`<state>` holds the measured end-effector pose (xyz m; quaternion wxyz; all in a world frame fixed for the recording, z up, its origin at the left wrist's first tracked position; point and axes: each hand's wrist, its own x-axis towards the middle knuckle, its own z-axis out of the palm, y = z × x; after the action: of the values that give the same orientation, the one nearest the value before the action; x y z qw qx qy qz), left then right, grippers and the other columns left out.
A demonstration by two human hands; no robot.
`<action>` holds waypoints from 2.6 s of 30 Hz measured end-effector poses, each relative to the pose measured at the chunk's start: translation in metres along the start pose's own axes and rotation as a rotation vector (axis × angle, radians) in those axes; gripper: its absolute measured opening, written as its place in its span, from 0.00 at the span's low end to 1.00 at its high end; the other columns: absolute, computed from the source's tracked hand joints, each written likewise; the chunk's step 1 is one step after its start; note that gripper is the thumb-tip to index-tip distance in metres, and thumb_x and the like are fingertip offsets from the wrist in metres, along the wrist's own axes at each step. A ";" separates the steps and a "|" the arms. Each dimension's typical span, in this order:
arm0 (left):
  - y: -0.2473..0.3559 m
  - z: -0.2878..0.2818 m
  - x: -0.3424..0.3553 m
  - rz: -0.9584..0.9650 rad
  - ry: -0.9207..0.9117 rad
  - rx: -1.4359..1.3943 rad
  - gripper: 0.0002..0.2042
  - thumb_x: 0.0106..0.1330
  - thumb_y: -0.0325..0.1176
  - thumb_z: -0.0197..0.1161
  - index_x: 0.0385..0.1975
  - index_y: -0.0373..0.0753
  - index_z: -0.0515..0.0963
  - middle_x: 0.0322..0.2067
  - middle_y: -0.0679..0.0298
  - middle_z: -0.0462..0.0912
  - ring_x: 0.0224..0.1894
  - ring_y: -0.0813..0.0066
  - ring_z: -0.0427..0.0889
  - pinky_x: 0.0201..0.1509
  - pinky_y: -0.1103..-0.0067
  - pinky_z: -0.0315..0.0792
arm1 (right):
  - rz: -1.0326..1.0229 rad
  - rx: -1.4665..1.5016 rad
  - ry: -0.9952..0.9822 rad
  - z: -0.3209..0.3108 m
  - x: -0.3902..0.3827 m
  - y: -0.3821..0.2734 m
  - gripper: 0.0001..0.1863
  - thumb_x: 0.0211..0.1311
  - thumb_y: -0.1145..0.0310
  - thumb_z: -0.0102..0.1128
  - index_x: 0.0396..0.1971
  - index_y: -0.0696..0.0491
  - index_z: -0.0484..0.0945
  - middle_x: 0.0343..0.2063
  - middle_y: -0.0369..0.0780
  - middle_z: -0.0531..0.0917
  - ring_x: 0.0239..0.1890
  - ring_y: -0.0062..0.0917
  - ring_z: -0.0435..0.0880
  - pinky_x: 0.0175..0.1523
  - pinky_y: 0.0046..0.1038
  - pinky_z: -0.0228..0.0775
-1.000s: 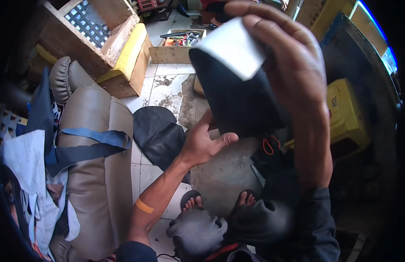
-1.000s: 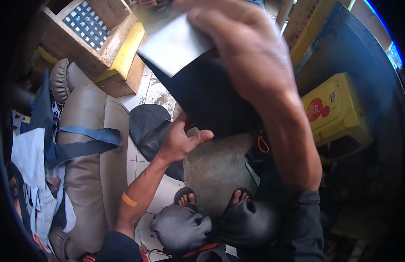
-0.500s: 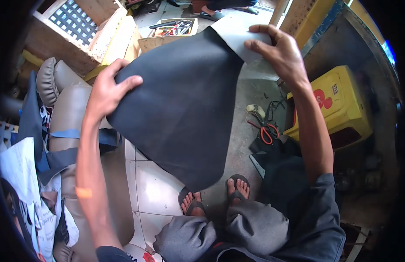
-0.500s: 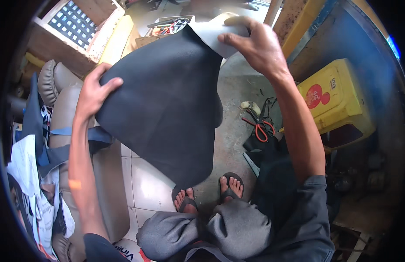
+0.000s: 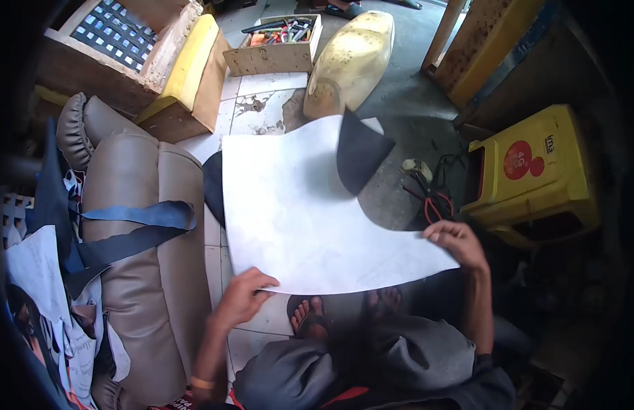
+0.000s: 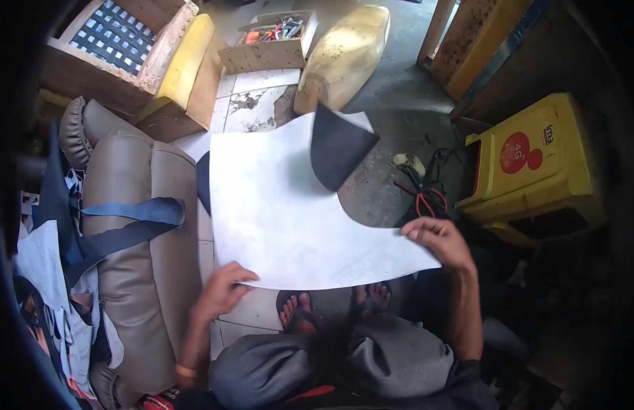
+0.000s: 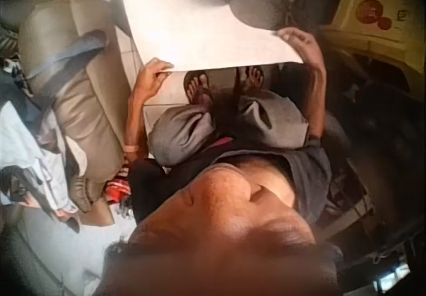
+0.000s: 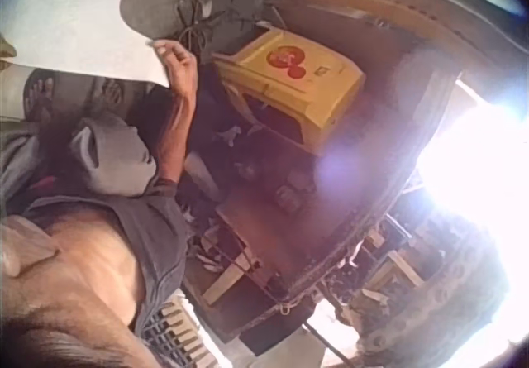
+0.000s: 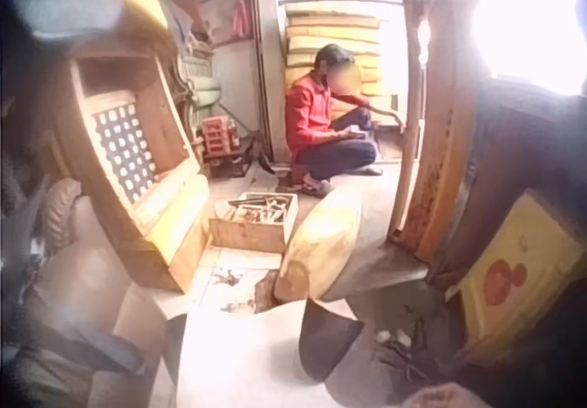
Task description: The person sorts through a pile of fabric scraps and selects a large piece of black material. They then sit on the floor, place the material over a yellow foam cushion, and use scissors to cut the material into a specific shape.
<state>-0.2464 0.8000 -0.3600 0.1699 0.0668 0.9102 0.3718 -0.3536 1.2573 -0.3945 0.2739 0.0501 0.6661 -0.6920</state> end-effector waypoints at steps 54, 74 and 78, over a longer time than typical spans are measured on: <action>-0.222 0.095 0.152 -0.698 0.662 0.268 0.08 0.61 0.28 0.71 0.38 0.39 0.80 0.38 0.54 0.83 0.42 0.52 0.83 0.48 0.61 0.76 | 0.173 -0.806 0.616 0.040 0.237 0.140 0.26 0.61 0.48 0.62 0.41 0.59 0.82 0.37 0.55 0.86 0.46 0.48 0.86 0.52 0.44 0.73; -0.106 0.132 0.170 -0.079 0.574 0.357 0.15 0.62 0.28 0.61 0.50 0.37 0.75 0.49 0.52 0.76 0.54 0.51 0.74 0.58 0.57 0.66 | 0.133 -0.862 0.618 0.035 0.239 0.149 0.24 0.64 0.51 0.61 0.42 0.60 0.81 0.39 0.58 0.85 0.46 0.54 0.84 0.53 0.47 0.73; -0.066 0.216 0.190 0.167 0.306 0.351 0.22 0.67 0.37 0.60 0.59 0.36 0.74 0.63 0.48 0.72 0.69 0.49 0.66 0.72 0.54 0.56 | 0.191 -0.781 0.575 0.048 0.231 0.127 0.25 0.64 0.52 0.62 0.46 0.60 0.79 0.42 0.57 0.84 0.51 0.55 0.81 0.56 0.49 0.72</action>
<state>-0.3463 0.9410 -0.5993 -0.0157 0.1131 0.9672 0.2267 -0.4776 1.1440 -0.6032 0.1394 0.1933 0.9167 -0.3207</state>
